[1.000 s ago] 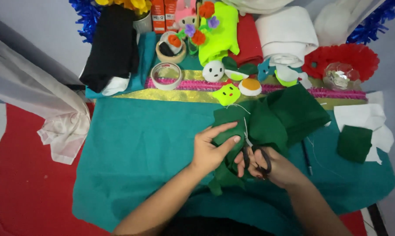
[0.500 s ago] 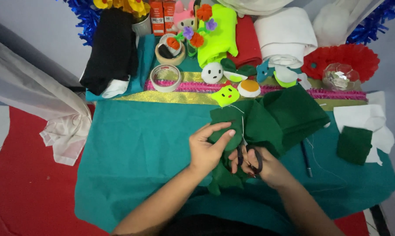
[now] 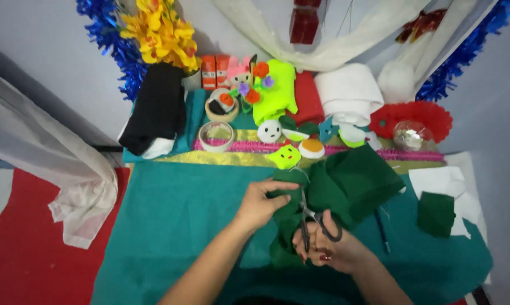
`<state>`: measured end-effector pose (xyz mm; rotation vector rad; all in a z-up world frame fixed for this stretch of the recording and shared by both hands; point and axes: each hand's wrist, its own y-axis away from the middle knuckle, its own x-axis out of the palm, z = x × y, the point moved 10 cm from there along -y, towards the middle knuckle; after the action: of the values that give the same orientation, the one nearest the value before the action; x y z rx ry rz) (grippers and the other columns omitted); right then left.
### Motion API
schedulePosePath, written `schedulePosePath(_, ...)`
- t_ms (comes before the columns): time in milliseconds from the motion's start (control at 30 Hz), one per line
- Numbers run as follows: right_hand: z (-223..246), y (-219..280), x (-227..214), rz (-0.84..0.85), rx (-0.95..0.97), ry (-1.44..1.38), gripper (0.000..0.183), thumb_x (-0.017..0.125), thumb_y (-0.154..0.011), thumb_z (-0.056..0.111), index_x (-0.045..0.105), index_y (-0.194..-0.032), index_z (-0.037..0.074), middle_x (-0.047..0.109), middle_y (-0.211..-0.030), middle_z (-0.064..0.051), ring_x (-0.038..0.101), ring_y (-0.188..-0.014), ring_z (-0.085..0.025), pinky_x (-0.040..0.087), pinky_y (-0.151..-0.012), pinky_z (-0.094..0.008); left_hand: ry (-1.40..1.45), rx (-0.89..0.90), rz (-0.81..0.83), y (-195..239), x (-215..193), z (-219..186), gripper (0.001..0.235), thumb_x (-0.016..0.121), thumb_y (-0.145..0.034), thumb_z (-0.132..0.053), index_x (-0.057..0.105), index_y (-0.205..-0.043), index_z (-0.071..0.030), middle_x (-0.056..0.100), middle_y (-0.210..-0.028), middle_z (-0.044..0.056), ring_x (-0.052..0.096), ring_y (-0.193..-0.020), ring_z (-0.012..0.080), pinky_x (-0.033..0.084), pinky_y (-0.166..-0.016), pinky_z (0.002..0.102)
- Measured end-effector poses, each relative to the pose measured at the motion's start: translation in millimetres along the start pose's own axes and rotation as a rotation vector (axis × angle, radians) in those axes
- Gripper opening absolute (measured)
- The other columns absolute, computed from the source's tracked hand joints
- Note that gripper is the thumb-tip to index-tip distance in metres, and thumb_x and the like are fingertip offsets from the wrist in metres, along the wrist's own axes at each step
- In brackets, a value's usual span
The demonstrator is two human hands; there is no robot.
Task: Cutting shapes out of green felt fabric using scissors on a decorated craft table.
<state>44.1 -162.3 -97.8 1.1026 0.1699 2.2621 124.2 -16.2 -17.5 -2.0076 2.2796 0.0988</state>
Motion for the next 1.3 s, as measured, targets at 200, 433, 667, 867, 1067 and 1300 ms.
schedulePosePath(200,-7,-5,0,0.096,-0.052,0.017,0.092,0.034,-0.090,0.078,0.067,-0.119,-0.003,0.072,-0.089,-0.020,0.041,-0.045,-0.009,0.030,-0.046,-0.023,0.079,0.040,-0.101,6,-4,0,0.027,0.073,-0.087,-0.009,0.082,-0.110,-0.020,0.081,-0.116,0.007,0.070,-0.121,0.0234,0.029,-0.127,0.047)
schedulePosePath(433,-6,-3,1,0.051,-0.056,0.069,0.092,0.029,-0.090,0.079,0.068,-0.116,0.000,0.069,-0.086,-0.021,0.040,-0.046,-0.012,0.031,-0.045,-0.024,0.095,0.125,-0.222,8,-9,18,0.025,0.085,-0.081,-0.023,0.083,-0.105,-0.018,0.083,-0.108,0.004,0.077,-0.104,0.0157,0.039,-0.121,0.046)
schedulePosePath(667,-8,-5,-1,0.017,-0.013,0.029,0.090,0.032,-0.091,0.077,0.067,-0.117,-0.002,0.070,-0.088,-0.021,0.043,-0.046,-0.011,0.032,-0.046,-0.026,0.106,0.082,-0.280,9,-13,24,0.024,0.084,-0.082,-0.019,0.084,-0.105,-0.016,0.083,-0.106,0.005,0.076,-0.100,0.0148,0.056,-0.100,0.034)
schedulePosePath(867,-6,-5,0,0.013,-0.042,0.049,0.086,0.032,-0.094,0.071,0.066,-0.119,-0.004,0.071,-0.091,-0.022,0.049,-0.049,-0.014,0.037,-0.047,-0.026,0.263,0.027,-0.233,7,-9,26,0.029,0.085,-0.079,-0.010,0.082,-0.109,-0.012,0.082,-0.112,0.009,0.076,-0.104,0.0166,0.065,-0.090,0.030)
schedulePosePath(1067,-1,-1,9,-0.134,-0.020,0.109,0.079,0.035,-0.096,0.067,0.068,-0.113,-0.002,0.072,-0.088,-0.022,0.044,-0.046,-0.014,0.033,-0.046,-0.027,0.324,-0.104,-0.170,6,-5,32,0.031,0.084,-0.079,-0.009,0.083,-0.110,-0.010,0.082,-0.111,0.011,0.075,-0.103,0.0176,0.064,-0.090,0.031)
schedulePosePath(1300,-5,-7,4,-0.166,-0.019,0.097,0.080,0.032,-0.096,0.068,0.067,-0.113,-0.002,0.072,-0.090,-0.024,0.042,-0.045,-0.014,0.030,-0.045,-0.028,0.237,-0.040,-0.180,1,-3,31,0.037,0.091,-0.071,-0.017,0.084,-0.107,-0.013,0.084,-0.109,0.010,0.077,-0.104,0.0172,0.062,-0.094,0.032)
